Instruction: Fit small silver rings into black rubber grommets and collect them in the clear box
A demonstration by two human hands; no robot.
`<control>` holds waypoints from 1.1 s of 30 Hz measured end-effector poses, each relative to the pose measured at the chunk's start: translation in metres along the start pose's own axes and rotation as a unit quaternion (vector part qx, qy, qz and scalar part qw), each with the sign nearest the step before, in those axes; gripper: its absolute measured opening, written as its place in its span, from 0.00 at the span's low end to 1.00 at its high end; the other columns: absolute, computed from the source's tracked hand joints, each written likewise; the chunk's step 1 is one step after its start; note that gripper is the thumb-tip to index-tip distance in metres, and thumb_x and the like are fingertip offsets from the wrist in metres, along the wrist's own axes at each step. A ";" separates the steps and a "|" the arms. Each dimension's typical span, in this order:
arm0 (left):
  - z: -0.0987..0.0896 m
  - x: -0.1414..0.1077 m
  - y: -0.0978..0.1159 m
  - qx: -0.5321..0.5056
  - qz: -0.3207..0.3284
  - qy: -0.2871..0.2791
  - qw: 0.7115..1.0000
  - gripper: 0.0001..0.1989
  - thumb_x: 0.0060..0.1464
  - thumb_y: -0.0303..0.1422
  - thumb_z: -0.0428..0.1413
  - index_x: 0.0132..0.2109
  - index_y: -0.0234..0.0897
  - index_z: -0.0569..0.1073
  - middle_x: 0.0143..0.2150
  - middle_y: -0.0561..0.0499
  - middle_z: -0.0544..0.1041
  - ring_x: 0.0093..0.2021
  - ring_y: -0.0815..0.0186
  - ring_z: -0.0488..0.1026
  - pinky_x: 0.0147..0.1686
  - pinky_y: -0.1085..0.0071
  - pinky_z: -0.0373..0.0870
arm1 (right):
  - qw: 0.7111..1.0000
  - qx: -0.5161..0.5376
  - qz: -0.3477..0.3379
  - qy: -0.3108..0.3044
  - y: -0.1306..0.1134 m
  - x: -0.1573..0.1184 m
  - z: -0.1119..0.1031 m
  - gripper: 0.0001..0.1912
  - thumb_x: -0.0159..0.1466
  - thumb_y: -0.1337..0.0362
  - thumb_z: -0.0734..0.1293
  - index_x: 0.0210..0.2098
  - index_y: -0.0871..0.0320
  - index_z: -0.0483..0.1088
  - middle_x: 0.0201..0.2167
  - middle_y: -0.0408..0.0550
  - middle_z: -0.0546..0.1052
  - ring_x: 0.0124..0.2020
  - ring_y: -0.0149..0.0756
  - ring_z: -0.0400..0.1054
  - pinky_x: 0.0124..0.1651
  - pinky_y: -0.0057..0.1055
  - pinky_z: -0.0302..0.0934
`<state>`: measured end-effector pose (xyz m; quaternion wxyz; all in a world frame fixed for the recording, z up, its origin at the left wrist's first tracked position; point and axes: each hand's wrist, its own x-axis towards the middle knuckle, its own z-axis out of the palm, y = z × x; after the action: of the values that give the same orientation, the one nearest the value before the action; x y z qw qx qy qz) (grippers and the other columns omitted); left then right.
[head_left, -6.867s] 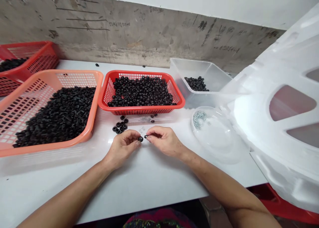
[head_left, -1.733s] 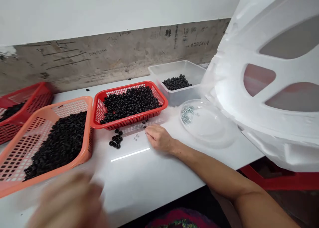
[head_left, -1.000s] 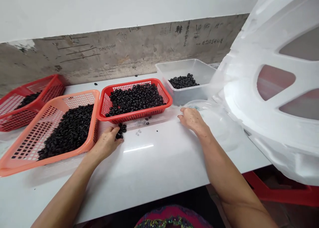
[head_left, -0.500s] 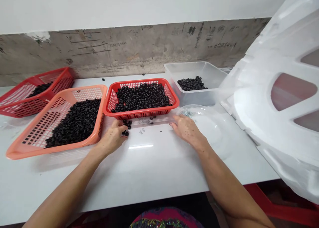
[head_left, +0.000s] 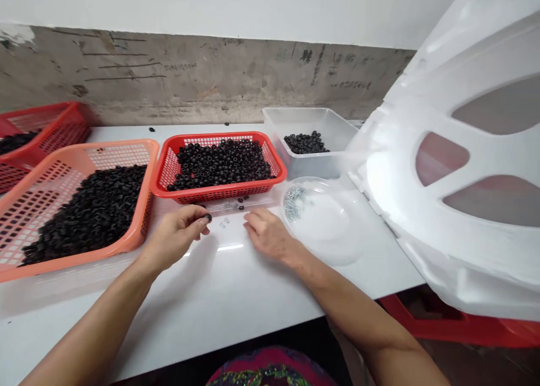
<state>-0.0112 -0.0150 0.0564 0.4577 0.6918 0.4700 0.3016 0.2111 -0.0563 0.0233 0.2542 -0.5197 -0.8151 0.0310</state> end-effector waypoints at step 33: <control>0.027 0.007 -0.039 -0.266 -0.083 0.079 0.957 0.16 0.47 0.35 0.57 0.42 0.30 0.72 0.27 0.48 0.76 0.21 0.71 0.68 0.19 0.75 0.61 | 0.990 0.137 0.006 -0.043 0.008 0.036 0.027 0.12 0.61 0.72 0.60 0.43 0.61 0.69 0.36 0.51 0.72 0.38 0.37 0.65 0.43 0.35 0.62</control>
<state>-0.0002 -0.0123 0.0094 0.6100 0.4780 0.4631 0.4300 0.1937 -0.0158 0.0106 0.2871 -0.4833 -0.8102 0.1661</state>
